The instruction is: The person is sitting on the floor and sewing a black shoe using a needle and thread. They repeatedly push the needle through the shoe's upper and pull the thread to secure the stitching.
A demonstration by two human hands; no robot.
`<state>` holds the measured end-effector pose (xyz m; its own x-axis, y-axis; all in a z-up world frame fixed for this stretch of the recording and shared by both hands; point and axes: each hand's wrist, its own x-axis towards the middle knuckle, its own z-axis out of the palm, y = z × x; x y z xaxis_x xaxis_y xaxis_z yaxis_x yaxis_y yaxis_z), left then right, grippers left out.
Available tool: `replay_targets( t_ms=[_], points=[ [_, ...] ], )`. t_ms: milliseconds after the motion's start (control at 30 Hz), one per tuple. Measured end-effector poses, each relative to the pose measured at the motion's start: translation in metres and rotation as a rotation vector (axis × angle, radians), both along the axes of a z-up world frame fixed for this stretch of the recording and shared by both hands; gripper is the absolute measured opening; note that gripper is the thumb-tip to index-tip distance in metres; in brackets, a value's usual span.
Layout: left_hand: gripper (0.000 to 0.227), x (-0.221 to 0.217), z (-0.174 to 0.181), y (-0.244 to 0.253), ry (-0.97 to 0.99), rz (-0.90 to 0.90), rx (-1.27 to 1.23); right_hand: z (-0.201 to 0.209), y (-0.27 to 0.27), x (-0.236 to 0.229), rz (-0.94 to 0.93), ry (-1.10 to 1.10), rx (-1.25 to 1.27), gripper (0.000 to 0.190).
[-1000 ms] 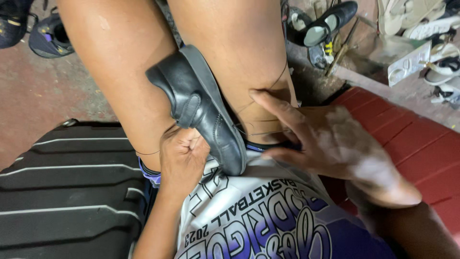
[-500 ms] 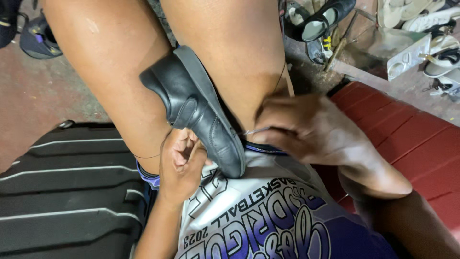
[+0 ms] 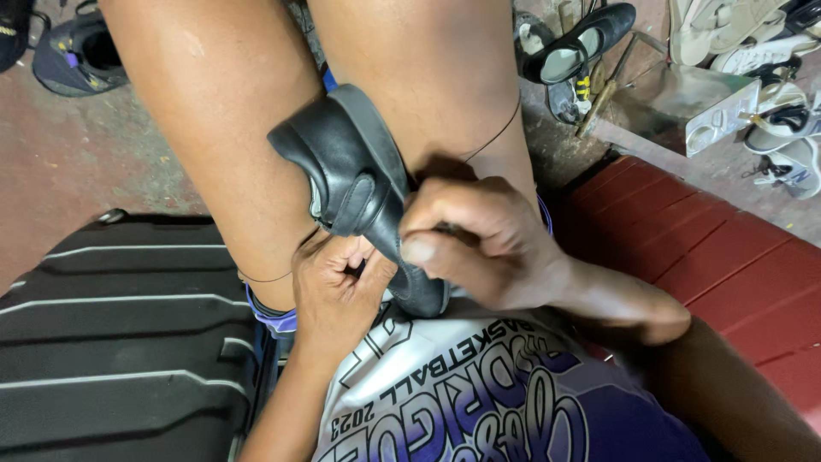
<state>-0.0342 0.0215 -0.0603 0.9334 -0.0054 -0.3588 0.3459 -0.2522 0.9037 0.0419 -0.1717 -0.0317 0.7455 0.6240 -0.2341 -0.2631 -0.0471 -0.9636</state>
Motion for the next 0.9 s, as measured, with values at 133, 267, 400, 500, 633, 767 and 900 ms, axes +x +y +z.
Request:
replay_targets(
  t_ms=[133, 267, 400, 500, 633, 767, 900],
  points=[
    [0.034, -0.011, -0.004, 0.002, -0.083, 0.097, 0.015, 0.001, 0.013, 0.006, 0.025, -0.266, -0.134, 0.009],
    [0.043, -0.020, -0.006, 0.008, -0.041, 0.081, 0.018, -0.006, 0.022, 0.006, -0.003, -0.317, -0.216, 0.015],
    [0.046, -0.025, -0.004, 0.016, 0.042, 0.117, -0.072, -0.007, 0.031, 0.001, -0.026, -0.394, -0.371, 0.014],
    [0.033, -0.012, 0.003, 0.015, -0.003, 0.081, -0.064, -0.011, 0.033, 0.004, -0.072, -0.387, -0.363, 0.018],
    [0.035, 0.011, 0.019, 0.003, -0.030, -0.003, 0.026, -0.004, 0.015, 0.003, -0.065, -0.275, -0.239, 0.018],
    [0.039, 0.013, 0.025, -0.011, -0.037, 0.030, 0.061, -0.001, 0.002, -0.002, -0.170, 0.022, -0.097, 0.018],
    [0.036, 0.002, 0.019, -0.015, 0.228, 0.183, -0.113, -0.001, -0.019, -0.002, -0.522, -0.061, 0.015, 0.028]
  ],
)
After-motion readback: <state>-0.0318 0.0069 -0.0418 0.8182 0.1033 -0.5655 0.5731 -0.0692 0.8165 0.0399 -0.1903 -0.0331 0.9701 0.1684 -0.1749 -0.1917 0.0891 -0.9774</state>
